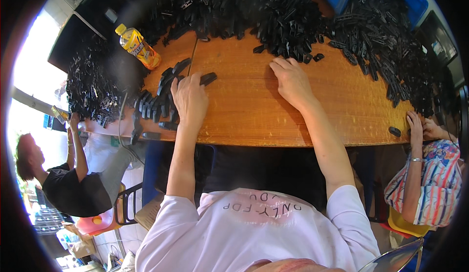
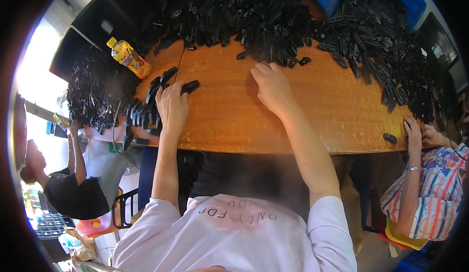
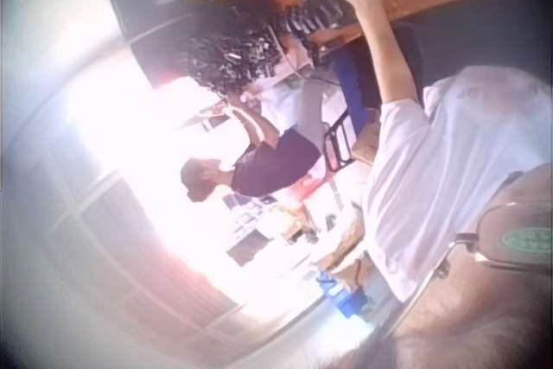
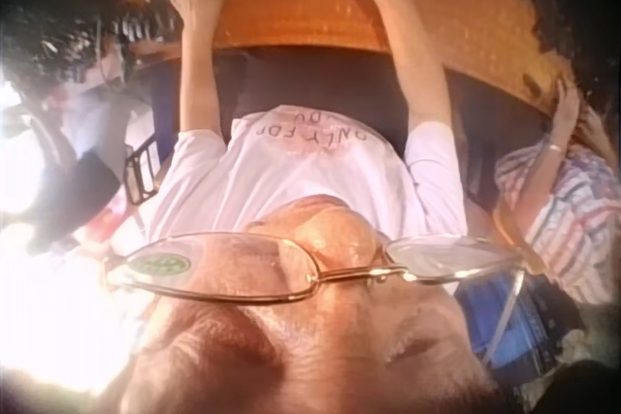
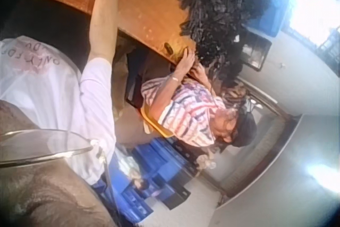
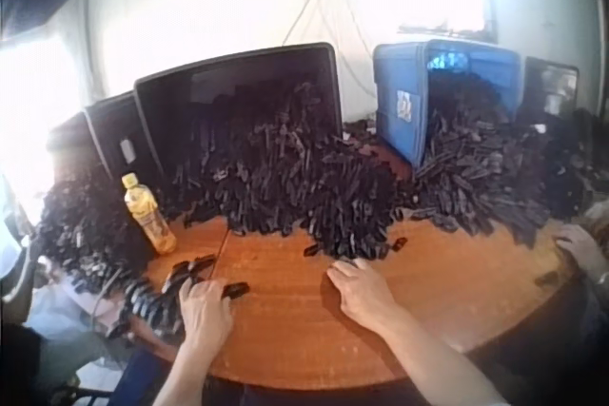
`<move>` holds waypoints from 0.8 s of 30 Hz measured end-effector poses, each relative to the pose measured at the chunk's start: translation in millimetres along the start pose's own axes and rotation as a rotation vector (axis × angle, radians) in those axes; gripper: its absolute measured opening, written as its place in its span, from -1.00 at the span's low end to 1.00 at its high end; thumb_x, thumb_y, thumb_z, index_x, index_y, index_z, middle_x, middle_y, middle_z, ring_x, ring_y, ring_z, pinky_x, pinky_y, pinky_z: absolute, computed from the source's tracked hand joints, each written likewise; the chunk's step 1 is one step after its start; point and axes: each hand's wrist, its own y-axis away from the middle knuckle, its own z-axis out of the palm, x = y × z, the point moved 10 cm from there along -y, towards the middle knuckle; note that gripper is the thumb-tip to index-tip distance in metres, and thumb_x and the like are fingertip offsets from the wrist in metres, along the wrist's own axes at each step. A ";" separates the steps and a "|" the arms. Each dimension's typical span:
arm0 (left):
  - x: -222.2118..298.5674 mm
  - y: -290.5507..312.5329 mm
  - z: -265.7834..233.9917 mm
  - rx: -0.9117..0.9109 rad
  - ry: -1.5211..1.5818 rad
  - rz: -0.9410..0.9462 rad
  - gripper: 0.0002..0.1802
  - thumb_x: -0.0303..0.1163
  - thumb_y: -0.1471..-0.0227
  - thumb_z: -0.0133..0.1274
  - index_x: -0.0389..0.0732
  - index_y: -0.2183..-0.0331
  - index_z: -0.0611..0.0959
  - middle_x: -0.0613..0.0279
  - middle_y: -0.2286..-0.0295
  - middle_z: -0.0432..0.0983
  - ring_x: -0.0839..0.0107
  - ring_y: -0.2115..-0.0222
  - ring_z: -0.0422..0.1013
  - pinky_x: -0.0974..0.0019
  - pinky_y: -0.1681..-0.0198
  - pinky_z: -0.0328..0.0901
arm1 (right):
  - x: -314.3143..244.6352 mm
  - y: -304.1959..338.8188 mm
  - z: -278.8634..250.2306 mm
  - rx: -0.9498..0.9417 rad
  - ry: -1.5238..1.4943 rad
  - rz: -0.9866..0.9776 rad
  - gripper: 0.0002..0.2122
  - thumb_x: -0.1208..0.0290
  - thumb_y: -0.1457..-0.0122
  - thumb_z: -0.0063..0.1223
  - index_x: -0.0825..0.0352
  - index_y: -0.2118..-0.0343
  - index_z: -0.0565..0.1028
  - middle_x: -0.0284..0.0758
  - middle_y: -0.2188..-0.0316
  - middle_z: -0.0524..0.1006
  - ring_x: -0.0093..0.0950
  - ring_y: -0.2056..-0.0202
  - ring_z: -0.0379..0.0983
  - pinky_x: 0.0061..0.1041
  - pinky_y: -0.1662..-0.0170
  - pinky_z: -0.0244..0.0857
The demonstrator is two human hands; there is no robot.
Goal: The person assembles small black plastic parts by taking components from piles, fitting pairs together by hand, and arranging the assembled pieces in stacks on the table.
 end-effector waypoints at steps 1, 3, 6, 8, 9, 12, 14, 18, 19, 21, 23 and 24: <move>5.3 -2.4 -5.2 0.025 -0.081 0.003 -0.70 -0.49 -0.09 0.14 -0.20 0.08 0.66 0.08 0.20 0.67 0.06 0.06 0.53 -0.12 -0.28 0.14 | 3.9 1.5 -1.4 0.006 0.003 0.004 -0.62 0.61 -0.06 0.20 0.35 0.00 0.59 -0.28 -0.09 0.53 -0.17 -0.08 0.41 -0.20 -0.10 0.39; 36.1 -18.9 -18.8 0.138 -0.036 0.103 -0.70 -0.53 -0.07 0.15 -0.22 0.10 0.67 0.07 0.20 0.67 0.01 0.09 0.53 -0.06 -0.20 0.26 | 11.7 5.1 -18.8 0.156 0.075 0.053 -0.64 0.59 -0.06 0.25 0.38 0.03 0.58 -0.21 -0.08 0.53 -0.14 -0.06 0.42 -0.17 -0.06 0.44; 90.5 -51.0 1.3 0.054 0.414 0.190 -0.71 -0.43 -0.10 0.21 -0.24 0.10 0.70 0.04 0.17 0.66 -0.03 0.07 0.53 0.01 -0.08 0.37 | 2.5 1.2 -37.5 0.092 0.181 0.221 -0.65 0.50 -0.16 0.30 0.34 -0.03 0.60 -0.23 -0.11 0.55 -0.17 -0.07 0.46 -0.20 -0.03 0.48; 131.0 -78.7 42.7 -0.087 0.508 0.163 -0.66 -0.30 -0.11 0.25 -0.23 0.08 0.71 0.03 0.15 0.67 -0.03 0.05 0.53 0.00 -0.08 0.36 | 14.5 3.6 -38.7 0.068 0.176 0.274 -0.66 0.45 -0.15 0.33 0.33 -0.01 0.62 -0.24 -0.08 0.56 -0.18 -0.07 0.46 -0.20 0.00 0.49; 146.1 -90.2 64.9 -0.156 0.495 0.147 -0.64 -0.25 -0.10 0.28 -0.22 0.10 0.70 0.02 0.17 0.67 -0.01 0.08 0.54 -0.02 -0.05 0.36 | 22.4 4.5 -38.3 0.045 0.166 0.325 -0.66 0.40 -0.14 0.35 0.31 0.01 0.63 -0.25 -0.06 0.57 -0.19 -0.06 0.46 -0.20 0.03 0.50; 171.1 -105.5 111.8 -0.199 0.155 0.186 -0.65 -0.21 -0.05 0.34 -0.21 0.20 0.66 0.07 0.27 0.66 0.08 0.15 0.55 0.05 0.05 0.34 | 32.6 7.5 -27.9 0.035 0.194 0.309 -0.75 0.38 -0.13 0.35 0.32 0.14 0.69 -0.28 0.05 0.61 -0.22 -0.04 0.47 -0.22 0.05 0.51; 164.2 -112.2 125.9 -0.158 0.141 0.156 -0.65 -0.21 -0.04 0.35 -0.19 0.21 0.64 0.08 0.26 0.65 0.10 0.16 0.55 0.06 0.04 0.32 | 26.4 4.9 -32.5 0.069 0.198 0.252 -0.80 0.39 -0.12 0.35 0.34 0.21 0.70 -0.28 0.10 0.62 -0.23 -0.02 0.47 -0.21 0.04 0.47; 146.7 -109.3 124.5 -0.151 0.233 0.114 -0.62 -0.29 0.00 0.34 -0.14 0.12 0.64 0.08 0.22 0.66 0.06 0.14 0.56 0.03 0.03 0.34 | 14.5 5.4 -37.2 0.106 0.269 0.111 -0.88 0.44 -0.10 0.34 0.36 0.33 0.72 -0.32 0.21 0.64 -0.27 0.08 0.46 -0.20 0.00 0.31; 143.2 -107.9 116.5 -0.150 0.317 0.122 -0.57 -0.33 0.02 0.33 -0.13 0.07 0.65 0.05 0.21 0.68 0.02 0.14 0.57 0.00 0.03 0.38 | 14.7 4.1 -32.9 0.087 0.279 0.091 -0.85 0.44 -0.09 0.33 0.35 0.29 0.71 -0.33 0.21 0.64 -0.27 0.10 0.46 -0.20 -0.01 0.27; 125.8 -95.3 105.7 -0.198 0.326 0.091 -0.54 -0.42 0.03 0.30 -0.10 0.03 0.65 0.07 0.17 0.68 0.02 0.12 0.57 0.03 0.02 0.42 | 8.8 2.7 -33.2 0.140 0.245 0.075 -0.87 0.47 -0.08 0.31 0.33 0.29 0.69 -0.33 0.24 0.61 -0.27 0.11 0.45 -0.21 0.04 0.27; 102.0 -80.4 95.0 -0.224 0.520 0.035 -0.53 -0.48 0.06 0.31 -0.14 0.03 0.65 0.04 0.17 0.68 0.02 0.14 0.58 0.04 0.05 0.44 | -1.8 2.3 -36.6 0.186 0.206 0.053 -0.87 0.49 -0.06 0.29 0.30 0.30 0.67 -0.34 0.27 0.58 -0.28 0.12 0.44 -0.23 0.09 0.28; 92.3 -71.9 84.3 -0.203 0.552 0.000 -0.49 -0.52 0.10 0.33 -0.16 0.02 0.66 0.04 0.23 0.68 0.08 0.21 0.60 0.12 0.10 0.47 | -11.8 0.7 -36.4 0.168 0.123 -0.013 -0.85 0.51 -0.07 0.28 0.29 0.26 0.65 -0.33 0.28 0.57 -0.28 0.12 0.44 -0.24 0.08 0.29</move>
